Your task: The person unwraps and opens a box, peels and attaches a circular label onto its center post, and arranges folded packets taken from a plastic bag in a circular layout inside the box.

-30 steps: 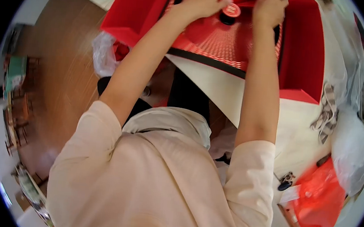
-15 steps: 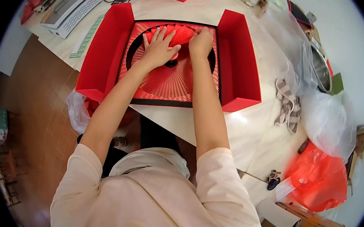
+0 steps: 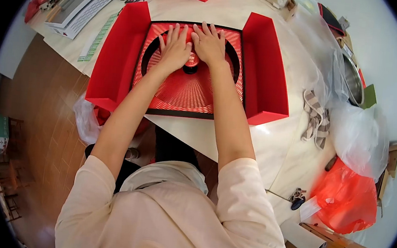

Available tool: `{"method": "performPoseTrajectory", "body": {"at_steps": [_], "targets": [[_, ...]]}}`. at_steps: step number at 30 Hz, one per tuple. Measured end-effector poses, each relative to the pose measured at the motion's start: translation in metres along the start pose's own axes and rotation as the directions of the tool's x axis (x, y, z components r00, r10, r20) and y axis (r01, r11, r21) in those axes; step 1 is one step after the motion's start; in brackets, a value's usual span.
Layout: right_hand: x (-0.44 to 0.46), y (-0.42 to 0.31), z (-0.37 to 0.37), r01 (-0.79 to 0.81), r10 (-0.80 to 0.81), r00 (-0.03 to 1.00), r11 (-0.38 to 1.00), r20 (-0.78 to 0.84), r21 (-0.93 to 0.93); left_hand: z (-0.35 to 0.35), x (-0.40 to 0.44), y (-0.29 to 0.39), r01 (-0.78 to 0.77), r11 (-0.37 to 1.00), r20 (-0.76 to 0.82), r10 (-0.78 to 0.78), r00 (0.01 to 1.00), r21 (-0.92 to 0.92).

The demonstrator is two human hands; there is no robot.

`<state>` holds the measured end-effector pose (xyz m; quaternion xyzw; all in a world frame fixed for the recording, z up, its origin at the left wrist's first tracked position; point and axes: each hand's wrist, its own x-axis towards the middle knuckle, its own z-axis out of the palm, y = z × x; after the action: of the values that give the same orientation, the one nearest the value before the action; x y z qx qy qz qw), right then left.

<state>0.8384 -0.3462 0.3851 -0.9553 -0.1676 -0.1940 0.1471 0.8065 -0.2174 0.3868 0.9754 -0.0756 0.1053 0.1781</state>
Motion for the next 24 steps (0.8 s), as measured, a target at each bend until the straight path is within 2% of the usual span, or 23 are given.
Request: {"method": "performPoseTrajectory", "body": {"at_steps": [2,4,6,7,8,10,11,14,16,17,18,19,20,21,22,24], "targets": [[0.007,-0.003,0.001,0.012,-0.011,1.0,0.999,0.025,-0.039,-0.001,-0.005,-0.006,0.086,0.983,-0.242,-0.123,0.962,-0.16],[0.007,-0.004,0.004,0.003,0.007,0.996,0.993,0.085,-0.116,-0.022,-0.016,-0.002,0.135,0.974,-0.252,-0.179,0.951,-0.184],[0.009,-0.003,0.007,0.011,0.001,0.995,0.993,0.097,-0.12,-0.04,-0.032,0.001,0.314,0.784,-0.032,-0.391,0.92,-0.535],[0.01,0.0,0.006,0.024,-0.015,0.996,0.995,0.093,-0.102,-0.045,-0.039,0.001,0.391,0.719,0.129,-0.393,0.911,-0.575],[0.01,0.001,0.007,0.042,-0.035,0.995,0.996,0.091,-0.081,-0.026,-0.038,-0.008,0.337,0.689,0.11,-0.352,0.93,-0.642],[0.011,0.002,0.004,0.056,-0.05,0.994,0.997,0.1,-0.06,-0.017,-0.031,-0.006,0.365,0.658,0.135,-0.374,0.917,-0.659],[0.011,0.002,0.004,0.063,-0.057,0.993,0.996,0.102,-0.058,-0.015,-0.028,-0.003,0.38,0.586,0.17,-0.381,0.909,-0.715],[0.012,0.006,0.006,0.101,-0.098,0.993,0.994,0.065,-0.05,-0.017,-0.025,0.002,0.364,0.606,0.129,-0.395,0.91,-0.708],[0.015,0.007,0.002,0.243,-0.245,0.969,0.967,-0.021,-0.077,-0.005,-0.028,-0.005,0.329,0.391,0.193,-0.349,0.917,-0.86],[0.02,0.017,0.005,0.47,-0.481,0.877,0.851,0.01,-0.235,-0.007,-0.031,0.005,0.337,0.435,0.136,-0.429,0.893,-0.835],[0.019,0.005,0.0,0.276,-0.275,0.961,0.959,-0.016,0.064,0.006,-0.026,0.007,0.368,0.49,0.13,-0.452,0.882,-0.79],[0.02,0.008,0.002,0.249,-0.249,0.968,0.962,-0.014,0.113,0.015,-0.024,0.013,0.402,0.47,0.135,-0.505,0.853,-0.786],[0.021,0.023,0.009,0.259,-0.257,0.966,0.964,-0.035,0.062,0.025,-0.02,0.02,0.434,0.447,0.138,-0.555,0.82,-0.782],[0.025,0.021,0.003,0.156,-0.157,0.988,0.982,-0.001,0.11,0.01,-0.026,0.026,0.494,0.42,0.227,-0.541,0.81,-0.761],[0.026,0.005,-0.011,0.083,-0.083,0.997,0.991,-0.007,0.101,-0.003,-0.04,0.023,0.489,0.433,0.281,-0.46,0.842,-0.757],[0.026,-0.036,-0.046,0.216,-0.189,0.955,0.971,-0.226,0.101,0.002,-0.056,0.029,0.366,0.532,0.159,-0.394,0.905,-0.764]]}}
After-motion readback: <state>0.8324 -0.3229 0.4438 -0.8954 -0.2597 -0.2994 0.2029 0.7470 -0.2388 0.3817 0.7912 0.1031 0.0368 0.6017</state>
